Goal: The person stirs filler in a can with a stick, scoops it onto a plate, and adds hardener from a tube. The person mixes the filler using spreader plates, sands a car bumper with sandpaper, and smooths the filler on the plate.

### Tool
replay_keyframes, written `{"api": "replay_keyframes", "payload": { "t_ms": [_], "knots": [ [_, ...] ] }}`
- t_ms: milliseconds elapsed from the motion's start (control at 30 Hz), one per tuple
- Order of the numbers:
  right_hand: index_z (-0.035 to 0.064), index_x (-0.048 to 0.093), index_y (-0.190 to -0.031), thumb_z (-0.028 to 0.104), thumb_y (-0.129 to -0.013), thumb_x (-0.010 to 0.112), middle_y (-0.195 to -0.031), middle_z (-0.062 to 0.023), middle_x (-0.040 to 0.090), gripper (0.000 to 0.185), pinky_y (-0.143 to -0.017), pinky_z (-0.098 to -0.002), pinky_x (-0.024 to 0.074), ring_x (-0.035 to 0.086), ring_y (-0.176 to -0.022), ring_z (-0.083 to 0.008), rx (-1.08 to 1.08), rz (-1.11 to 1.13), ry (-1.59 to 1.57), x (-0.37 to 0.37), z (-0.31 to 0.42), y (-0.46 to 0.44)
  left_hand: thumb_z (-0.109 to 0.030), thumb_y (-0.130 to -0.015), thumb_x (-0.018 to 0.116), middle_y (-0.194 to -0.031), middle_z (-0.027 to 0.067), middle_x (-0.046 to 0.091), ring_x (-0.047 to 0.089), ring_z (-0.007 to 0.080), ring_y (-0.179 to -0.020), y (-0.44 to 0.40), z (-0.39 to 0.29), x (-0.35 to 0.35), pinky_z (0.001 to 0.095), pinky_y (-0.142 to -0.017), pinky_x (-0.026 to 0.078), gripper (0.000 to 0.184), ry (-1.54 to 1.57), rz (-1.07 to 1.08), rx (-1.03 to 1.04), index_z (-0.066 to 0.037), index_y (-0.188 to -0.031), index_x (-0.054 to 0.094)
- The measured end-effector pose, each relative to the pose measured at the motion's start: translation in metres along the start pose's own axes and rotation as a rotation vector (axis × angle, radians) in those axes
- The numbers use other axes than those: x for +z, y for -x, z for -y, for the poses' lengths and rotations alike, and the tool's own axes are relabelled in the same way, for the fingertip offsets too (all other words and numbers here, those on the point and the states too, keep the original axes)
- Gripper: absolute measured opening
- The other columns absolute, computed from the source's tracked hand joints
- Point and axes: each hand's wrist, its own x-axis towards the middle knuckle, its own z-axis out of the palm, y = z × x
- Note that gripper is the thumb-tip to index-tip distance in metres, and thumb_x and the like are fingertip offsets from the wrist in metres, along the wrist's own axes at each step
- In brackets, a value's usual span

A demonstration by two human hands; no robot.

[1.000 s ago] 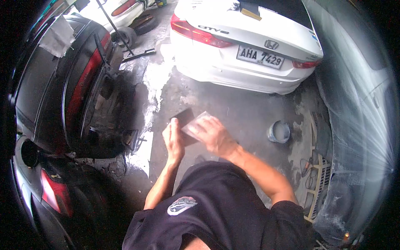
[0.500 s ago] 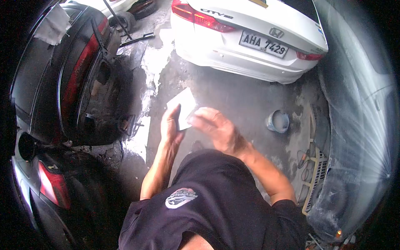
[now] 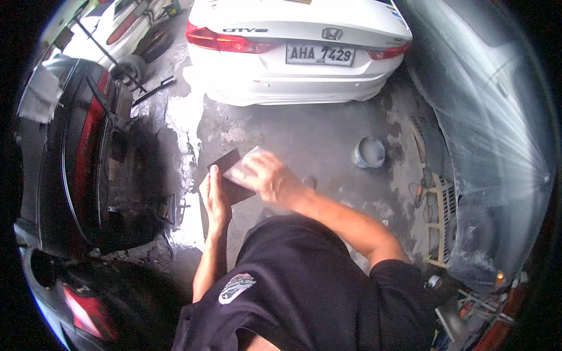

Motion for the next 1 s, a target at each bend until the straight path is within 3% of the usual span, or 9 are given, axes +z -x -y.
{"api": "replay_keyframes", "payload": {
  "t_ms": [67,133,233,333,433,533,800,867,1000],
  "knots": [
    [0.0081,0.070,-0.131,0.006,-0.087,0.059,-0.126,-0.0183,0.064,0.046,-0.105,-0.0484,0.0499,0.062,-0.120,-0.0365,-0.040,-0.012,0.076,0.018,0.010,0.016,-0.036,-0.112,0.054,-0.071,-0.0081,0.045,0.036,0.0043,-0.065,-0.004,-0.010,0.007,0.0267,-0.055,0.028,0.045,0.001,-0.139,-0.005,-0.008,-0.077,0.052],
    [0.0092,0.071,-0.131,0.008,-0.084,0.061,-0.125,-0.0181,0.064,0.047,-0.105,-0.0501,0.0487,0.061,-0.121,-0.0355,-0.033,0.039,-0.027,0.026,0.013,0.032,-0.040,-0.109,0.059,-0.100,0.0028,0.060,0.054,0.0109,-0.099,-0.004,-0.011,-0.004,0.0331,-0.084,0.048,0.038,-0.103,-0.170,-0.190,-0.003,-0.103,0.063],
    [0.0074,0.071,-0.129,0.005,-0.082,0.061,-0.123,-0.0174,0.064,0.048,-0.104,-0.0489,0.0493,0.062,-0.117,-0.0352,0.017,0.102,-0.054,0.035,-0.002,0.055,-0.041,-0.109,0.060,-0.102,0.0055,0.064,0.059,0.0135,-0.098,-0.019,-0.004,-0.005,0.0328,-0.086,0.050,0.039,0.144,-0.394,-0.147,-0.002,-0.107,0.063],
    [0.0052,0.071,-0.129,-0.003,-0.082,0.061,-0.123,-0.0173,0.064,0.049,-0.102,-0.0453,0.0524,0.064,-0.116,-0.0356,0.102,0.165,-0.197,0.017,-0.003,0.043,-0.041,-0.108,0.060,-0.092,0.0022,0.062,0.059,0.0129,-0.082,-0.034,-0.019,-0.027,0.0289,-0.076,0.050,0.037,0.033,-0.242,0.058,-0.004,-0.100,0.065],
    [0.0062,0.070,-0.134,-0.011,-0.080,0.066,-0.131,-0.0185,0.063,0.057,-0.104,-0.0437,0.0542,0.062,-0.125,-0.0357,0.069,-0.106,-0.295,-0.015,0.017,0.008,-0.037,-0.106,0.065,-0.073,-0.0057,0.052,0.043,0.0066,-0.063,-0.032,-0.019,-0.011,0.0272,-0.056,0.036,0.036,0.167,-0.204,-0.159,-0.008,-0.085,0.060],
    [0.0076,0.070,-0.134,-0.008,-0.081,0.067,-0.135,-0.0194,0.060,0.056,-0.106,-0.0451,0.0536,0.061,-0.126,-0.0383,-0.114,-0.074,-0.191,-0.014,0.028,0.002,-0.021,-0.100,0.069,-0.120,0.0123,0.070,0.069,0.0232,-0.108,-0.016,0.015,-0.005,0.0378,-0.094,0.058,0.036,0.669,-0.046,-0.619,0.001,-0.127,0.063],
    [0.0070,0.068,-0.134,0.010,-0.089,0.064,-0.134,-0.0219,0.061,0.045,-0.110,-0.0499,0.0490,0.059,-0.127,-0.0418,0.364,0.025,-0.182,0.018,-0.028,0.053,-0.026,-0.105,0.067,-0.099,0.0032,0.071,0.065,0.0109,-0.087,-0.015,-0.024,-0.005,0.0282,-0.079,0.053,0.024,0.453,-0.048,-0.129,-0.003,-0.112,0.070],
    [0.0071,0.068,-0.133,0.011,-0.089,0.063,-0.132,-0.0207,0.061,0.045,-0.109,-0.0503,0.0487,0.060,-0.126,-0.0403,0.215,0.008,-0.136,-0.014,-0.014,0.005,-0.040,-0.112,0.054,-0.078,-0.0023,0.062,0.053,0.0062,-0.073,-0.012,-0.025,-0.008,0.0256,-0.062,0.043,0.046,0.061,0.031,-0.093,0.000,-0.095,0.069],
    [0.0087,0.069,-0.131,0.013,-0.089,0.062,-0.128,-0.0178,0.062,0.042,-0.107,-0.0504,0.0474,0.060,-0.123,-0.0357,-0.060,0.022,0.096,0.000,0.009,-0.004,-0.040,-0.113,0.049,-0.077,-0.0005,0.061,0.051,0.0065,-0.071,-0.003,-0.023,0.014,0.0274,-0.061,0.043,0.051,-0.069,-0.021,0.053,0.003,-0.093,0.065]
  ]
}}
